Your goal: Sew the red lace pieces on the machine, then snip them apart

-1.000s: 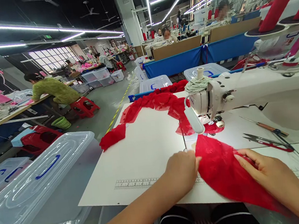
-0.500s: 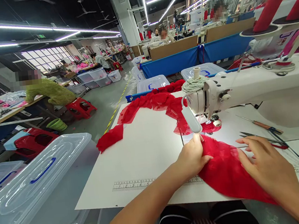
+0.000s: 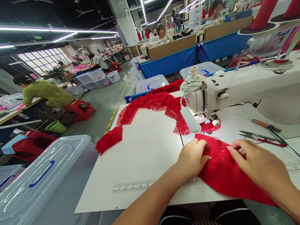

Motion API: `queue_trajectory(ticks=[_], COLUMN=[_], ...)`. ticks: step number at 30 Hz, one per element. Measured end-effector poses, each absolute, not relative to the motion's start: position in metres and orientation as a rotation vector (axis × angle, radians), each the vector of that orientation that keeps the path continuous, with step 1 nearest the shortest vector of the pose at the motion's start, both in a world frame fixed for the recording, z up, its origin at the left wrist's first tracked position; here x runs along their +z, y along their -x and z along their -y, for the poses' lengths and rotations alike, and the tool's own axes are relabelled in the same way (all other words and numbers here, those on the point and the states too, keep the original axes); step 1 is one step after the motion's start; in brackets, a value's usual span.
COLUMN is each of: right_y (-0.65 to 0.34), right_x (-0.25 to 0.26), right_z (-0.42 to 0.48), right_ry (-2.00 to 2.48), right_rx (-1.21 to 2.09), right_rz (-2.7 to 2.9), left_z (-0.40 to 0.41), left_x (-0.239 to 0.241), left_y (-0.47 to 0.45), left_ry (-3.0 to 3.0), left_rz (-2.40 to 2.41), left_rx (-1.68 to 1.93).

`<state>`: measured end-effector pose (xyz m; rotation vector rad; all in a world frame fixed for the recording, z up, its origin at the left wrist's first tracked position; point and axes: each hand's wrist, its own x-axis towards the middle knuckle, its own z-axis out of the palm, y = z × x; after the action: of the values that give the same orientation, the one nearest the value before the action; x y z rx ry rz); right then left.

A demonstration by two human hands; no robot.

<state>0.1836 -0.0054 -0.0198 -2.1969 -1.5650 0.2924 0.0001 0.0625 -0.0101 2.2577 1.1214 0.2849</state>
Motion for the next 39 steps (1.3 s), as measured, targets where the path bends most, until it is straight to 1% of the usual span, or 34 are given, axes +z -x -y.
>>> queue_trajectory(ticks=[3, 6, 10, 12, 14, 18, 20, 22, 26, 32, 36, 39], right_y=[-0.185, -0.186, -0.187, -0.183, -0.173, -0.146, -0.142, -0.149, -0.180, -0.190, -0.187, -0.191], right_x=[-0.020, -0.024, -0.026, -0.024, -0.019, -0.010, -0.009, -0.012, -0.021, -0.021, -0.023, -0.024], right_z=[0.005, 0.005, 0.006, 0.009, 0.014, 0.025, 0.024, 0.020, 0.009, 0.011, 0.009, 0.009], right_ry=[2.262, 2.217, 1.924, 1.752, 1.691, 1.633, 1.576, 1.606, 1.866, 2.191, 2.164, 2.071], right_rx=[0.373, 0.358, 0.087, 0.013, 0.125, 0.539, 0.595, 0.550, 0.473, 0.437, 0.378, 0.291], right_rz=[1.631, 1.652, 1.630, 1.649, 1.634, 1.572, 1.607, 1.597, 1.495, 1.732, 1.787, 1.697], left_z=[-0.063, -0.063, -0.063, -0.064, -0.064, -0.065, -0.065, -0.064, -0.063, -0.061, -0.060, -0.060], left_x=[-0.010, -0.010, -0.012, -0.013, -0.011, -0.004, -0.001, 0.000, -0.003, -0.007, -0.010, -0.012], left_y=[-0.001, -0.001, -0.002, -0.003, -0.003, -0.003, -0.004, -0.005, -0.007, -0.004, -0.002, -0.002], left_ry=[-2.254, -2.246, -2.235, -2.223, -2.207, -2.139, -2.088, -2.066, -2.104, -2.132, -2.159, -2.175], left_rz=[-1.118, -1.121, -1.115, -1.108, -1.109, -1.155, -1.190, -1.231, -1.269, -1.193, -1.159, -1.159], left_rx=[0.287, 0.289, 0.293, 0.303, 0.317, 0.344, 0.341, 0.330, 0.325, 0.322, 0.317, 0.326])
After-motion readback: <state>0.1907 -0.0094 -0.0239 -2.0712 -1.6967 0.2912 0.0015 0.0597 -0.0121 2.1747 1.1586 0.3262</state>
